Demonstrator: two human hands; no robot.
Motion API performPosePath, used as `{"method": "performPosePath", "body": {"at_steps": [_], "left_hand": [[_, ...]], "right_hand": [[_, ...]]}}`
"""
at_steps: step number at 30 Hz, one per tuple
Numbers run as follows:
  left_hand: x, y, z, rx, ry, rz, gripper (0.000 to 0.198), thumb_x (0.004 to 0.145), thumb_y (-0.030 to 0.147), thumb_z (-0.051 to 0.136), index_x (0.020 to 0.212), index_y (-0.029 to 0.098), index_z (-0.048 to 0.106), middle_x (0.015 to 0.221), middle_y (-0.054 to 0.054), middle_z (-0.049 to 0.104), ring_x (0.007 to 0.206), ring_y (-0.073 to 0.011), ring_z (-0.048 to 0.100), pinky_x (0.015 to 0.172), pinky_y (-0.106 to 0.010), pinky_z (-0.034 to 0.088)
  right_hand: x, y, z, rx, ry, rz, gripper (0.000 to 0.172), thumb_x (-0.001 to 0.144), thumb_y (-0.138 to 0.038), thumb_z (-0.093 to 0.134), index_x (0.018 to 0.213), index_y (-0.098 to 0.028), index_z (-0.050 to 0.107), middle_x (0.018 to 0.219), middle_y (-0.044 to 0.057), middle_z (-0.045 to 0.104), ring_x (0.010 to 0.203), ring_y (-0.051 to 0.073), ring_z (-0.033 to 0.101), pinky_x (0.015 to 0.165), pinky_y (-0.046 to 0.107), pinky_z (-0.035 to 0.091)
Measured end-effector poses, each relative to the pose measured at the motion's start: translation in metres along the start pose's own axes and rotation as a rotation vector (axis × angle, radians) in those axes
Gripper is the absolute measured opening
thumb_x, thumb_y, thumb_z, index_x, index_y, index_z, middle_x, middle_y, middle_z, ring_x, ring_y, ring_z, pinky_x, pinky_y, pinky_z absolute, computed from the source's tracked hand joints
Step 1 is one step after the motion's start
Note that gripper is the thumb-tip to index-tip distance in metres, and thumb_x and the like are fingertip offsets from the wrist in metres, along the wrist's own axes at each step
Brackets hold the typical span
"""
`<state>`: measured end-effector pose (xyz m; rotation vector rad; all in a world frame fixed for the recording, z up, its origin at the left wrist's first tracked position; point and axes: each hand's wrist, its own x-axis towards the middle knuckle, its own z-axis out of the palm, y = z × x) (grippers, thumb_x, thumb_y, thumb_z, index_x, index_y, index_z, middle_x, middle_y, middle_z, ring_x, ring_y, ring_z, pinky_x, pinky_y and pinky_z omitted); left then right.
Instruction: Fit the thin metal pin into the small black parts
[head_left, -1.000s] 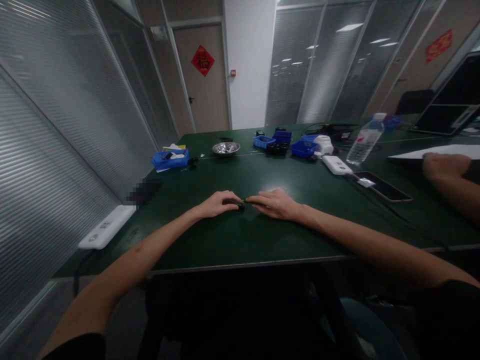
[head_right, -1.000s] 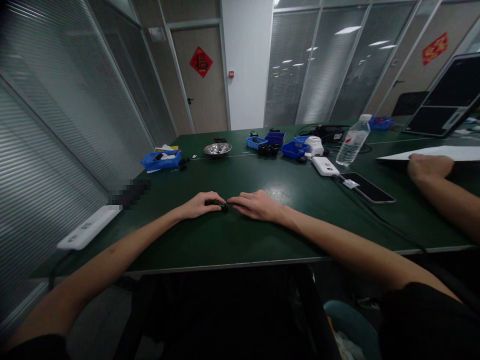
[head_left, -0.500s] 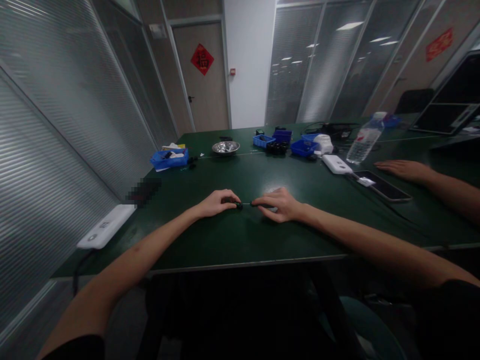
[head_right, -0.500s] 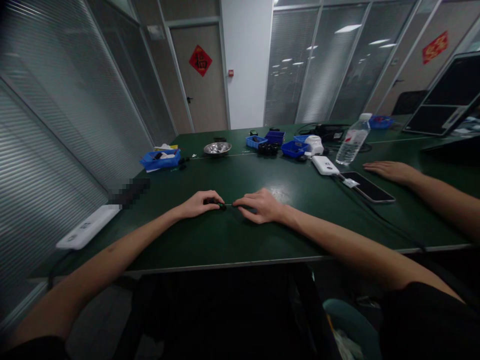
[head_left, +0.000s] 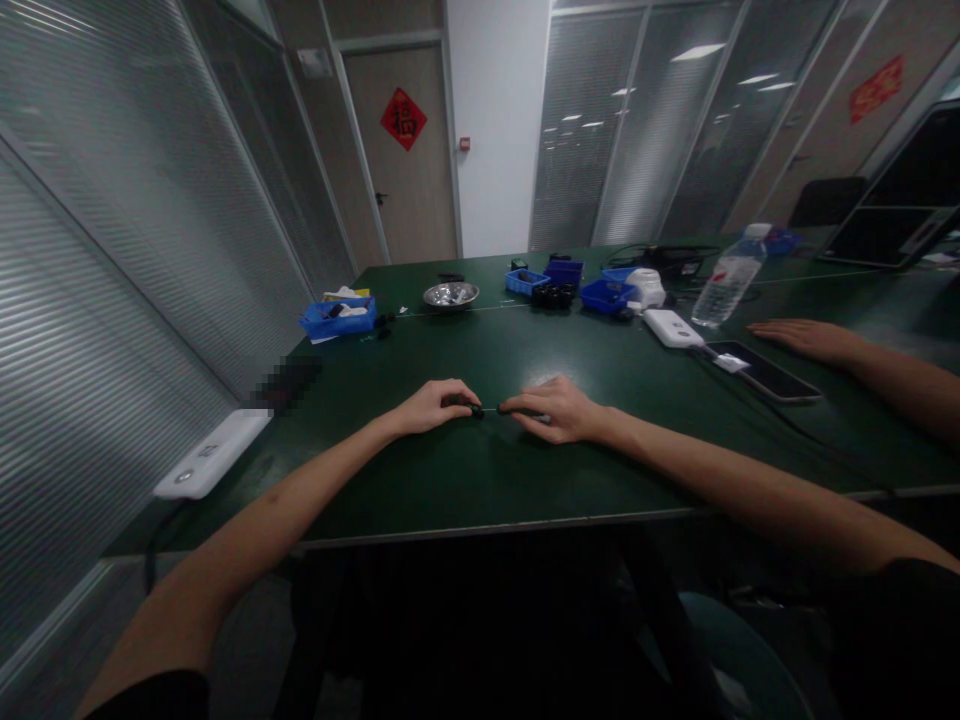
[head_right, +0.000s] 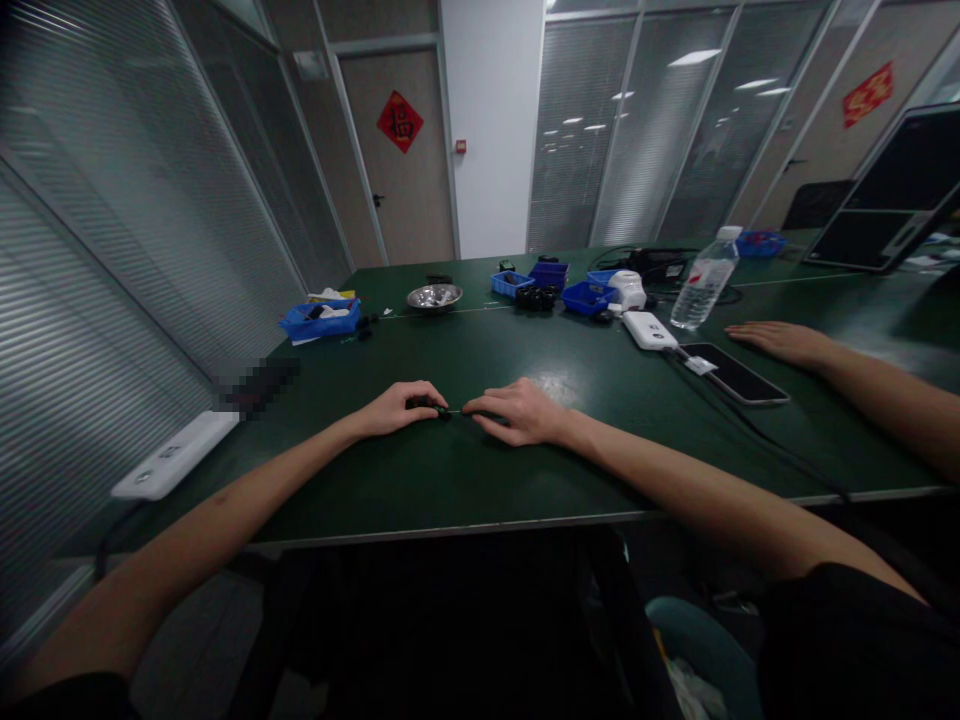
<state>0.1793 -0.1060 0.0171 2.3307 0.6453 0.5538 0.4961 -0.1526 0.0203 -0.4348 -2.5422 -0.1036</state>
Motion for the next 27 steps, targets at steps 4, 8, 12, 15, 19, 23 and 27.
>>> {"method": "performPosePath", "body": {"at_steps": [4,8,12,15,19,23,27], "left_hand": [[-0.0003,0.0009,-0.0013,-0.020,-0.013,0.007,0.026,0.101,0.033,0.068,0.121,0.019,0.076,0.115,-0.008,0.071,0.101,-0.0217,0.064,0.088,-0.035,0.049],[0.0002,0.0035,-0.0017,-0.028,-0.016,-0.014,0.026,0.101,0.035,0.068,0.120,0.019,0.076,0.115,-0.009,0.071,0.101,-0.0219,0.065,0.089,-0.035,0.050],[0.0005,0.0039,0.0002,-0.043,-0.002,-0.012,0.026,0.100,0.036,0.070,0.118,0.018,0.076,0.115,-0.010,0.071,0.101,-0.0218,0.066,0.091,-0.036,0.051],[0.0007,0.0023,0.0013,-0.042,0.006,-0.008,0.027,0.100,0.037,0.070,0.118,0.018,0.076,0.114,-0.009,0.071,0.100,-0.0217,0.066,0.088,-0.035,0.050],[0.0007,-0.0004,0.0009,-0.004,0.004,-0.011,0.030,0.100,0.036,0.069,0.125,0.019,0.074,0.112,-0.008,0.070,0.098,-0.0210,0.064,0.085,-0.034,0.049],[0.0006,-0.0026,0.0013,-0.002,0.009,-0.017,0.042,0.100,0.035,0.068,0.141,0.023,0.067,0.112,-0.007,0.068,0.099,-0.0209,0.063,0.087,-0.034,0.049],[0.0005,-0.0033,0.0023,-0.016,0.001,-0.042,0.047,0.101,0.033,0.068,0.147,0.023,0.062,0.115,-0.007,0.069,0.103,-0.0215,0.064,0.088,-0.035,0.049]], "right_hand": [[-0.0012,0.0017,0.0007,0.021,-0.018,0.020,0.031,0.109,-0.032,0.051,0.132,-0.018,0.068,0.093,0.005,0.076,0.065,0.013,0.064,0.061,0.027,0.044],[-0.0019,0.0021,0.0008,0.032,-0.021,0.034,0.031,0.109,-0.032,0.051,0.132,-0.018,0.067,0.092,0.005,0.076,0.067,0.013,0.065,0.062,0.026,0.045],[0.0010,-0.0005,-0.0001,-0.035,-0.055,0.013,0.033,0.110,-0.033,0.050,0.134,-0.017,0.066,0.093,0.005,0.075,0.065,0.012,0.062,0.060,0.026,0.042],[0.0030,-0.0007,0.0014,-0.098,-0.072,0.015,0.035,0.111,-0.034,0.049,0.137,-0.017,0.065,0.093,0.005,0.073,0.065,0.012,0.061,0.059,0.026,0.041],[0.0020,0.0021,0.0056,-0.136,-0.035,0.059,0.035,0.111,-0.033,0.049,0.138,-0.018,0.065,0.094,0.006,0.073,0.068,0.013,0.062,0.059,0.025,0.040],[-0.0009,0.0042,0.0082,-0.127,0.039,0.134,0.032,0.108,-0.031,0.053,0.133,-0.019,0.068,0.092,0.005,0.076,0.069,0.014,0.065,0.060,0.026,0.042],[-0.0024,0.0052,0.0090,-0.123,0.075,0.226,0.029,0.105,-0.030,0.055,0.127,-0.020,0.072,0.100,0.006,0.080,0.071,0.015,0.070,0.064,0.027,0.046]]}}
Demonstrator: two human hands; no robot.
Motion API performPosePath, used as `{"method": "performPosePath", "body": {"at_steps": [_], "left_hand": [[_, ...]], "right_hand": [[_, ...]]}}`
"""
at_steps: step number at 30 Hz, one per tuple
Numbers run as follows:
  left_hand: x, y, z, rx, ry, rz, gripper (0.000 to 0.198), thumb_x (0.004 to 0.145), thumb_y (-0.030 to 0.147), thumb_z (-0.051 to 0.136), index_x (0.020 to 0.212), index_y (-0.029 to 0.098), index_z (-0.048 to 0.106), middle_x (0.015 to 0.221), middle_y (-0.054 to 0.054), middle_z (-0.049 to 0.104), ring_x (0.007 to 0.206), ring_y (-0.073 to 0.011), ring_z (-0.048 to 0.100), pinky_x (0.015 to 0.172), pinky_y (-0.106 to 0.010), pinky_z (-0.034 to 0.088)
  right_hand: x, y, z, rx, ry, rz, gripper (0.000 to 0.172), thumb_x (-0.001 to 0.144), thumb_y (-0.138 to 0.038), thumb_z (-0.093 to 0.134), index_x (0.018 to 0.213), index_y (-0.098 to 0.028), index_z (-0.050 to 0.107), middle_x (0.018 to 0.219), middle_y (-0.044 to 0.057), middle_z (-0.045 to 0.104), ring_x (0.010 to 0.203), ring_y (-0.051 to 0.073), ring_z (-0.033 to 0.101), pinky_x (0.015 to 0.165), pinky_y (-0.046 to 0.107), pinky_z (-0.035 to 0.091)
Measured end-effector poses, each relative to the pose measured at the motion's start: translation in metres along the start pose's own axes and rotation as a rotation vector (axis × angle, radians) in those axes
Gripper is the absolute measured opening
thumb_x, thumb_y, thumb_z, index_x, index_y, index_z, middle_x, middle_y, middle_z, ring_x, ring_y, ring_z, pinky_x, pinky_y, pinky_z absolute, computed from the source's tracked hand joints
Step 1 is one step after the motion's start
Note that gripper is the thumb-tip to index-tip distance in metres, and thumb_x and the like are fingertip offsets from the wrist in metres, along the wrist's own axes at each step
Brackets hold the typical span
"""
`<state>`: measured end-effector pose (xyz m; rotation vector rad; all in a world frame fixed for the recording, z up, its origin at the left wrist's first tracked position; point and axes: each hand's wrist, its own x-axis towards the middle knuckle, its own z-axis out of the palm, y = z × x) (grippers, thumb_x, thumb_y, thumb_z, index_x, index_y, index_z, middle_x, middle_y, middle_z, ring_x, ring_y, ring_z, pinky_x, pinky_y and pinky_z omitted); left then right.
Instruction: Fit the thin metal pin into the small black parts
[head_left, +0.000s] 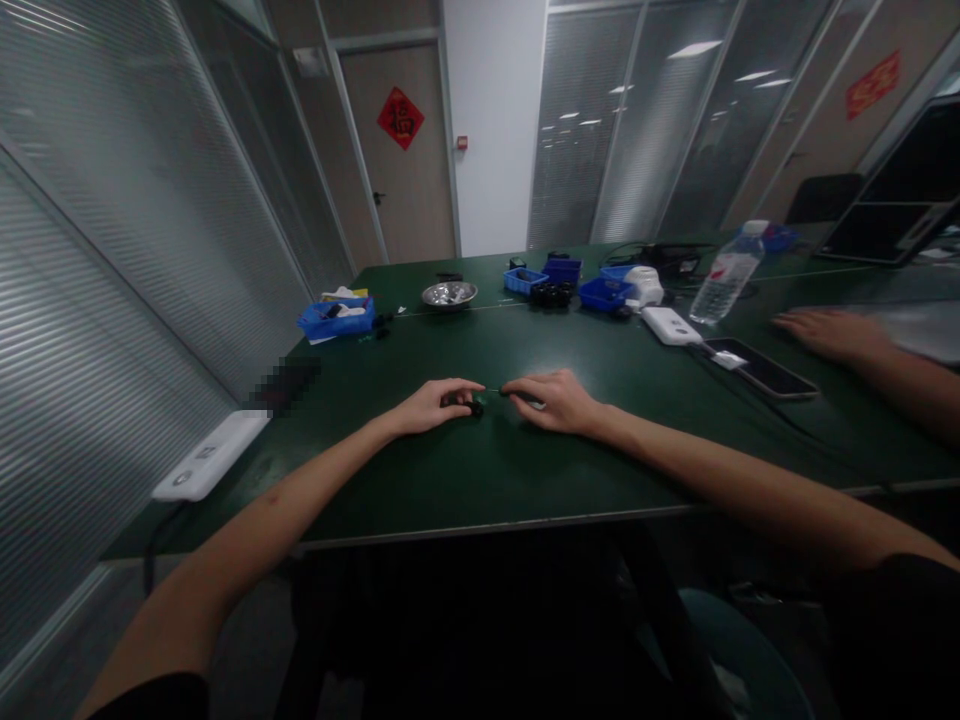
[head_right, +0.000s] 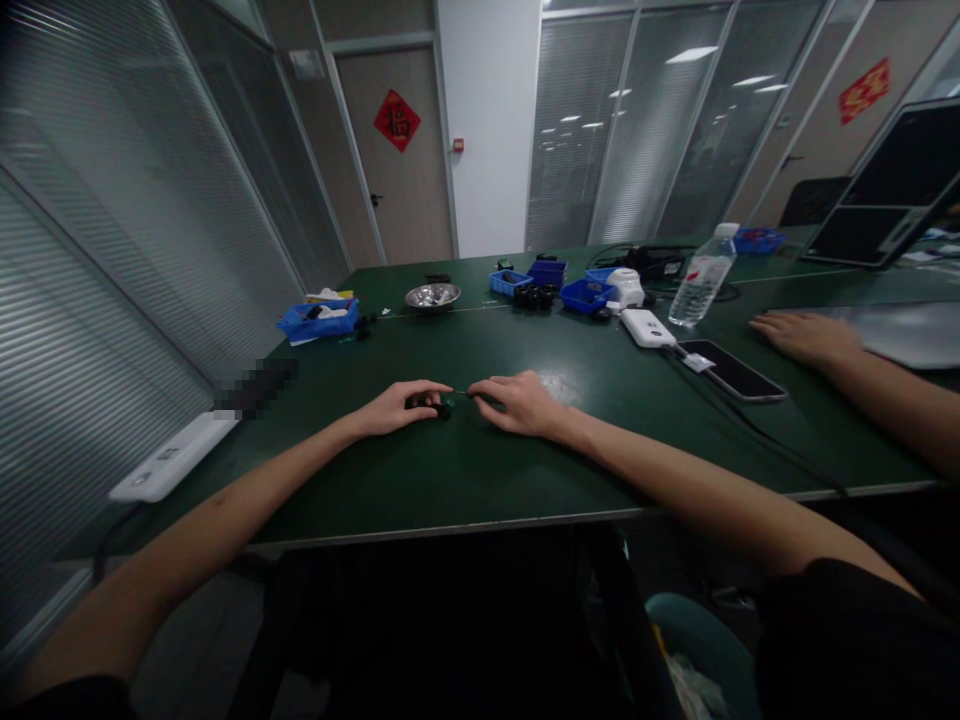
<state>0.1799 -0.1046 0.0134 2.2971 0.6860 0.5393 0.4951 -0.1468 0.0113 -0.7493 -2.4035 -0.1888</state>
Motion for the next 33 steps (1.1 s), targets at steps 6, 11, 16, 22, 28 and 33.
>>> {"method": "performPosePath", "body": {"at_steps": [6,11,16,22,28,33], "left_hand": [[-0.001,0.004,0.000,0.031,-0.006,0.062,0.029,0.102,0.034,0.066,0.126,0.021,0.073,0.120,-0.010,0.069,0.108,-0.0234,0.065,0.095,-0.038,0.051],[-0.002,0.005,0.004,0.172,0.083,0.126,0.023,0.105,0.030,0.060,0.123,0.024,0.073,0.126,-0.010,0.069,0.123,-0.0259,0.060,0.110,-0.045,0.047],[-0.001,0.003,0.008,0.258,0.108,0.152,0.032,0.106,0.024,0.056,0.135,0.025,0.068,0.138,-0.011,0.068,0.132,-0.0258,0.058,0.117,-0.050,0.043],[-0.001,0.012,0.006,0.267,0.026,0.181,0.031,0.109,0.026,0.050,0.134,0.026,0.069,0.136,-0.010,0.070,0.131,-0.0250,0.060,0.116,-0.048,0.043],[-0.002,0.018,0.000,0.283,-0.012,0.176,0.029,0.109,0.028,0.050,0.130,0.023,0.070,0.128,-0.011,0.070,0.123,-0.0263,0.060,0.112,-0.046,0.045],[-0.003,0.013,-0.007,0.264,-0.002,0.077,0.033,0.107,0.031,0.054,0.136,0.023,0.067,0.124,-0.011,0.068,0.118,-0.0264,0.059,0.106,-0.044,0.048]], "right_hand": [[0.000,0.003,0.001,-0.009,0.004,0.112,0.028,0.105,-0.032,0.055,0.120,-0.021,0.075,0.101,0.006,0.082,0.069,0.016,0.072,0.067,0.028,0.049],[0.000,0.004,0.003,-0.015,-0.008,0.116,0.028,0.105,-0.033,0.055,0.122,-0.021,0.074,0.103,0.006,0.082,0.071,0.017,0.073,0.067,0.028,0.049],[0.000,0.004,0.003,-0.016,0.005,0.113,0.030,0.105,-0.035,0.055,0.122,-0.021,0.075,0.100,0.006,0.082,0.072,0.018,0.074,0.068,0.028,0.050],[0.000,0.005,0.003,-0.012,0.004,0.118,0.029,0.104,-0.035,0.056,0.122,-0.021,0.075,0.100,0.006,0.082,0.070,0.017,0.072,0.066,0.028,0.048],[0.000,0.005,0.003,-0.019,-0.003,0.111,0.029,0.105,-0.035,0.055,0.123,-0.020,0.074,0.098,0.005,0.082,0.069,0.017,0.072,0.066,0.028,0.048],[-0.001,0.006,0.003,-0.008,-0.012,0.104,0.029,0.105,-0.034,0.056,0.124,-0.021,0.074,0.100,0.005,0.082,0.069,0.016,0.071,0.066,0.028,0.048]]}}
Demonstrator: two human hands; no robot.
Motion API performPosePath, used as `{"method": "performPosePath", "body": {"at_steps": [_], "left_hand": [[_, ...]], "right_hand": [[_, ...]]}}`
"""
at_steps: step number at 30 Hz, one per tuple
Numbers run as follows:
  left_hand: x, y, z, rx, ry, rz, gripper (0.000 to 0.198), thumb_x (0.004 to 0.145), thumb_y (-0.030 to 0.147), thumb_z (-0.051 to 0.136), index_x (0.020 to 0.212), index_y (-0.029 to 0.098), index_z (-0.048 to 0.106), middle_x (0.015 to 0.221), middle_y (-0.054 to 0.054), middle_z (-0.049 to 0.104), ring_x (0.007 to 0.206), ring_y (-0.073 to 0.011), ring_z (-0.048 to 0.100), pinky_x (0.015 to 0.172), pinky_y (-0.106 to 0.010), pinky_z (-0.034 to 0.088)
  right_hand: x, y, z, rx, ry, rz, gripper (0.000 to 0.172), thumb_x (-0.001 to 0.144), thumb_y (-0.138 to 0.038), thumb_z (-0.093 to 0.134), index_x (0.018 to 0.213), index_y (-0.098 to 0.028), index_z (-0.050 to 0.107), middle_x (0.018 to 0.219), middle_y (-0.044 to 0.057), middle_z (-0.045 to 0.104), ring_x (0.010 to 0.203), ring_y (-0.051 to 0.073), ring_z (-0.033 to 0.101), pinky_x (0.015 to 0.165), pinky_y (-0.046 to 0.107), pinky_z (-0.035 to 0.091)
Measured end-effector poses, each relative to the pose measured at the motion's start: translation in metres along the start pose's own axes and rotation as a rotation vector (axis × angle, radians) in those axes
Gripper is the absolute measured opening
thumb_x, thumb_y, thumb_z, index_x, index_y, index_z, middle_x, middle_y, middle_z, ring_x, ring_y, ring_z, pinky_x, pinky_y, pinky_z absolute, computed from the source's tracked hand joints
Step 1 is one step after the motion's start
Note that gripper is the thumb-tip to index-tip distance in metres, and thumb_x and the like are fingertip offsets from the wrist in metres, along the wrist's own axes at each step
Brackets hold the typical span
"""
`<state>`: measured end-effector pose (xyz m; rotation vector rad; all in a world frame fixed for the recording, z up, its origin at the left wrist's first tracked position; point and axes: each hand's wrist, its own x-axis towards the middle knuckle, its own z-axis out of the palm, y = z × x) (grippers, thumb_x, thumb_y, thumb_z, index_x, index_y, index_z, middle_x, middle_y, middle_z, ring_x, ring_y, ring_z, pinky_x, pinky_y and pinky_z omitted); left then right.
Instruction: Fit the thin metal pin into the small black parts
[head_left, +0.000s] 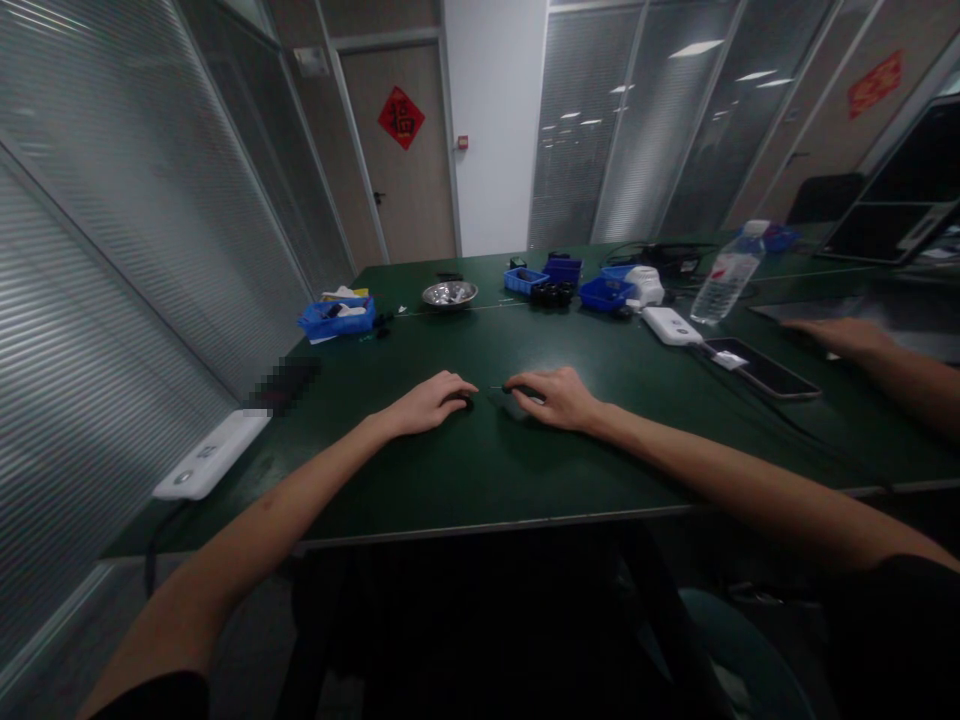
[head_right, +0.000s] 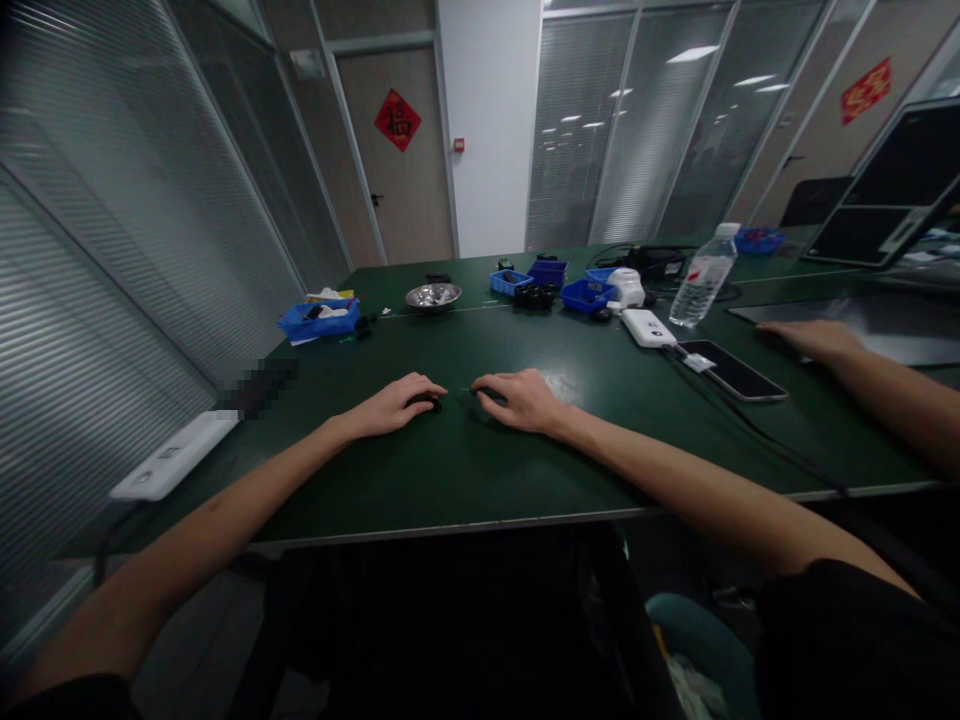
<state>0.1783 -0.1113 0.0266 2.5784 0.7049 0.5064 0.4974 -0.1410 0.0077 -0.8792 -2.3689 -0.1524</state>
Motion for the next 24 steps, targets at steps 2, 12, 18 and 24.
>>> {"method": "performPosePath", "body": {"at_steps": [2,12,18,24], "left_hand": [[-0.001,-0.004,-0.003,0.004,-0.013,-0.033,0.034,0.107,0.033,0.055,0.137,0.024,0.067,0.123,-0.011,0.066,0.117,-0.0264,0.059,0.105,-0.043,0.047],[-0.014,-0.047,-0.031,0.068,-0.030,-0.155,0.029,0.104,0.038,0.058,0.118,0.021,0.075,0.124,-0.011,0.065,0.114,-0.0256,0.064,0.104,-0.041,0.050],[-0.042,-0.114,-0.057,0.177,0.135,-0.368,0.031,0.100,0.036,0.059,0.122,0.020,0.074,0.128,-0.010,0.070,0.116,-0.0268,0.066,0.104,-0.041,0.051],[-0.071,-0.156,-0.076,0.352,0.384,-0.680,0.029,0.094,0.026,0.065,0.120,0.017,0.077,0.120,-0.012,0.074,0.107,-0.0272,0.070,0.099,-0.038,0.054]], "right_hand": [[0.000,0.001,0.000,0.003,-0.008,-0.004,0.030,0.105,-0.034,0.056,0.125,-0.021,0.073,0.100,0.005,0.082,0.069,0.016,0.071,0.066,0.028,0.047],[-0.001,0.001,-0.001,-0.006,-0.031,-0.007,0.032,0.106,-0.036,0.054,0.126,-0.021,0.072,0.101,0.005,0.082,0.069,0.016,0.071,0.066,0.028,0.047],[-0.001,0.001,-0.002,0.014,-0.045,-0.006,0.032,0.107,-0.037,0.053,0.127,-0.021,0.072,0.102,0.005,0.082,0.069,0.016,0.070,0.066,0.029,0.048],[0.000,0.001,-0.002,0.010,-0.051,-0.008,0.032,0.107,-0.037,0.053,0.127,-0.020,0.072,0.101,0.005,0.081,0.068,0.015,0.069,0.066,0.028,0.048]]}}
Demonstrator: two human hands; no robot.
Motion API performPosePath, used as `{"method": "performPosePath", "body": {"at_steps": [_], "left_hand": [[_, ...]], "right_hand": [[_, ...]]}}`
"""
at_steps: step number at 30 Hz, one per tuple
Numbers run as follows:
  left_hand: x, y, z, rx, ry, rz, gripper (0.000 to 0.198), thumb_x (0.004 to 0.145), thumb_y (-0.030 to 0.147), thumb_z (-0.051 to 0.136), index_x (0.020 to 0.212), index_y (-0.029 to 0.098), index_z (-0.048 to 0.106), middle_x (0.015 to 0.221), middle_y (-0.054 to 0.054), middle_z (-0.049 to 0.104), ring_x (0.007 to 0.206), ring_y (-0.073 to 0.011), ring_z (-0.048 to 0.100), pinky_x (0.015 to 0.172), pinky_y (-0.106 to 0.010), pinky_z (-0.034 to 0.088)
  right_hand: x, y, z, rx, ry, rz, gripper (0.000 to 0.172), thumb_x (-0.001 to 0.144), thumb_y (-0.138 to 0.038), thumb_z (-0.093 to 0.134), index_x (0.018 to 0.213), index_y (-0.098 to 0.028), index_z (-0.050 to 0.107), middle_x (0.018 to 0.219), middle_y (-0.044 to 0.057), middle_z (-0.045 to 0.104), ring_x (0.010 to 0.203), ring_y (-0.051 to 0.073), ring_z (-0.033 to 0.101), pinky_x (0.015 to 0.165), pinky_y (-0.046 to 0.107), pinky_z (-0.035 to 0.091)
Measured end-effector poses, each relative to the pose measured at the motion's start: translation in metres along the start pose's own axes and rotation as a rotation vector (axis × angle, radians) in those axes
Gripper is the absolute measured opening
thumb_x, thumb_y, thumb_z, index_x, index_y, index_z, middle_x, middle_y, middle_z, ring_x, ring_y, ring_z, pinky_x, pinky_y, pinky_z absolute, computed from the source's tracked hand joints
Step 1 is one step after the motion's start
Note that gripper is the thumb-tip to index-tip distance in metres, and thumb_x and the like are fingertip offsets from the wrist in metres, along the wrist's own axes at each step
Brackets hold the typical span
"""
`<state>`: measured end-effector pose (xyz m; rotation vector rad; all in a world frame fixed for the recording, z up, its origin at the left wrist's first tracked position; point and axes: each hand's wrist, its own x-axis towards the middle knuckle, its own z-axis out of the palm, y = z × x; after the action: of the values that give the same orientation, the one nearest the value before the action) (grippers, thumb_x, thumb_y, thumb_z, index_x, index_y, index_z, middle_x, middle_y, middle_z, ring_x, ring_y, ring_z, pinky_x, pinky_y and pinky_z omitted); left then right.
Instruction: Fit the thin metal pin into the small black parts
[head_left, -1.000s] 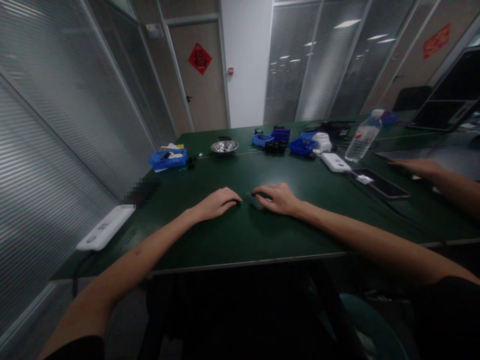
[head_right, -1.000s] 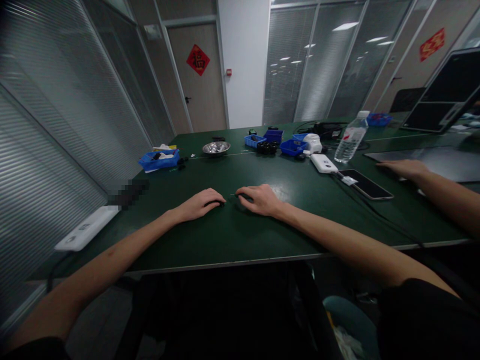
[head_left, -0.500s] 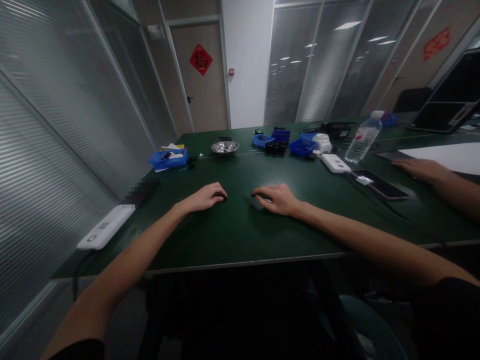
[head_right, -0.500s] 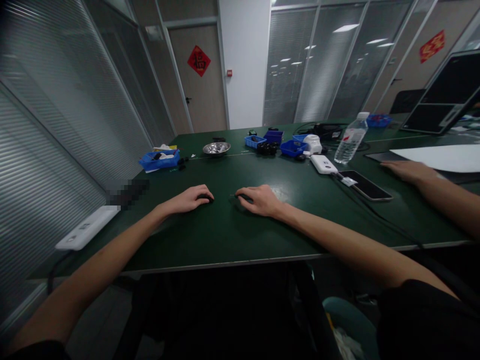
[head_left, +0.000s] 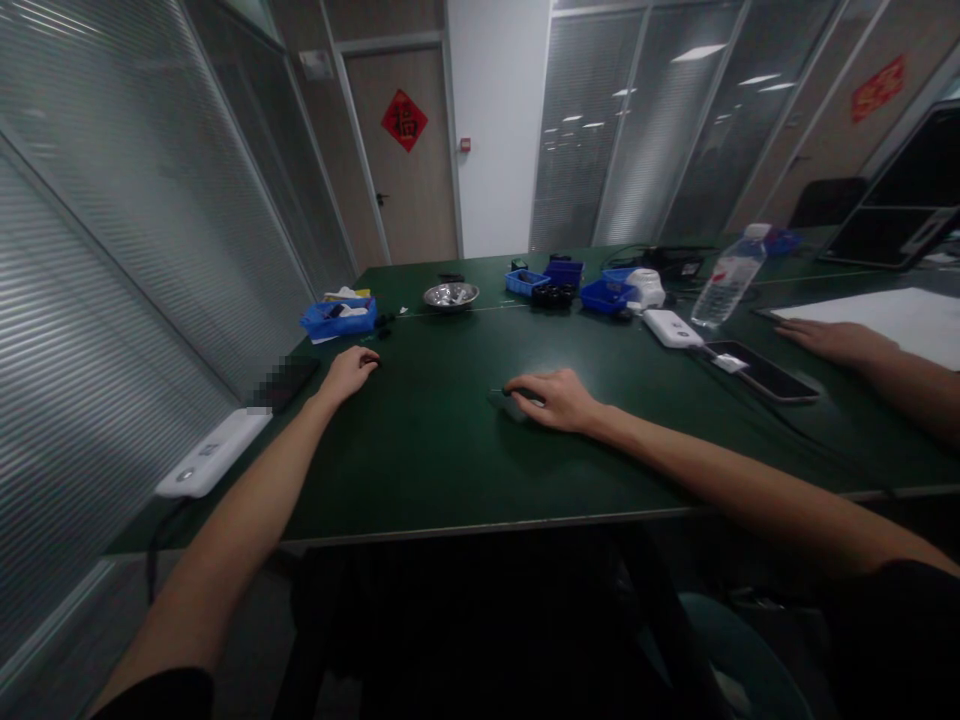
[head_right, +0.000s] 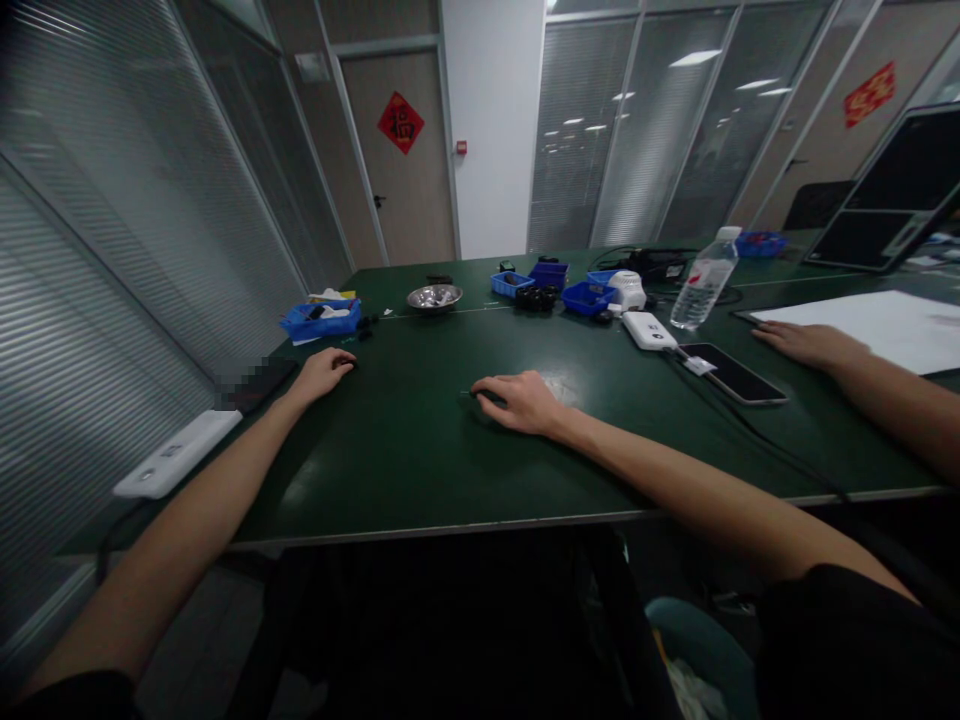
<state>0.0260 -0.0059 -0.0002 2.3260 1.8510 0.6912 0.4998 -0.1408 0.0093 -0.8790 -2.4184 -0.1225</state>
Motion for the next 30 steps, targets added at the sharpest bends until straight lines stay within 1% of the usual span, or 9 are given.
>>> {"method": "performPosePath", "body": {"at_steps": [2,5,8,13,20,23,26,30], "left_hand": [[0.001,-0.006,-0.002,0.040,0.045,-0.069,0.028,0.093,0.024,0.067,0.118,0.016,0.079,0.118,-0.013,0.075,0.107,-0.0276,0.071,0.100,-0.038,0.054],[0.002,-0.010,-0.005,0.075,0.067,-0.142,0.027,0.091,0.021,0.068,0.116,0.017,0.080,0.118,-0.012,0.076,0.108,-0.0280,0.072,0.102,-0.038,0.054],[0.004,-0.010,-0.005,0.078,0.065,-0.178,0.026,0.091,0.021,0.069,0.114,0.018,0.081,0.119,-0.012,0.077,0.110,-0.0284,0.072,0.104,-0.038,0.054],[0.006,-0.009,-0.005,0.046,0.059,-0.214,0.026,0.091,0.021,0.070,0.115,0.018,0.081,0.116,-0.011,0.080,0.108,-0.0270,0.073,0.101,-0.035,0.056],[0.005,-0.018,-0.004,0.071,0.115,-0.220,0.032,0.091,0.020,0.073,0.121,0.018,0.081,0.114,-0.011,0.081,0.108,-0.0281,0.074,0.101,-0.037,0.055],[0.006,-0.020,-0.002,0.067,0.130,-0.207,0.031,0.090,0.018,0.073,0.120,0.018,0.082,0.115,-0.011,0.081,0.109,-0.0284,0.074,0.102,-0.037,0.055],[0.006,-0.020,-0.002,0.049,0.130,-0.214,0.031,0.089,0.016,0.072,0.119,0.018,0.082,0.116,-0.011,0.081,0.112,-0.0280,0.074,0.104,-0.036,0.054],[0.005,-0.020,-0.003,0.053,0.148,-0.181,0.028,0.089,0.017,0.072,0.115,0.018,0.083,0.120,-0.010,0.080,0.113,-0.0277,0.073,0.106,-0.036,0.053]], "right_hand": [[0.000,0.000,0.000,-0.004,0.001,-0.002,0.032,0.107,-0.037,0.053,0.127,-0.021,0.072,0.099,0.005,0.081,0.068,0.015,0.069,0.065,0.028,0.047],[0.000,0.000,0.000,0.001,0.003,-0.004,0.033,0.107,-0.037,0.053,0.127,-0.021,0.073,0.098,0.005,0.081,0.066,0.015,0.068,0.065,0.028,0.046],[0.000,-0.001,0.000,0.010,0.002,-0.004,0.033,0.107,-0.038,0.053,0.126,-0.020,0.073,0.098,0.005,0.081,0.066,0.015,0.068,0.065,0.028,0.046],[0.000,-0.001,-0.002,0.029,-0.006,0.001,0.033,0.107,-0.038,0.053,0.127,-0.020,0.073,0.099,0.006,0.081,0.066,0.015,0.068,0.064,0.027,0.047],[0.000,0.001,0.001,0.011,-0.011,-0.003,0.033,0.107,-0.038,0.053,0.126,-0.021,0.072,0.098,0.005,0.081,0.068,0.015,0.069,0.065,0.028,0.046],[0.000,0.001,0.001,0.008,-0.012,-0.003,0.034,0.107,-0.040,0.052,0.126,-0.021,0.072,0.097,0.005,0.081,0.066,0.015,0.068,0.064,0.028,0.046],[0.000,0.001,0.000,0.011,-0.016,-0.005,0.033,0.107,-0.038,0.053,0.127,-0.021,0.072,0.100,0.005,0.081,0.068,0.015,0.069,0.065,0.028,0.046],[0.001,0.000,-0.001,0.019,-0.022,-0.005,0.033,0.107,-0.038,0.053,0.127,-0.020,0.072,0.099,0.005,0.081,0.068,0.015,0.069,0.065,0.027,0.046]]}}
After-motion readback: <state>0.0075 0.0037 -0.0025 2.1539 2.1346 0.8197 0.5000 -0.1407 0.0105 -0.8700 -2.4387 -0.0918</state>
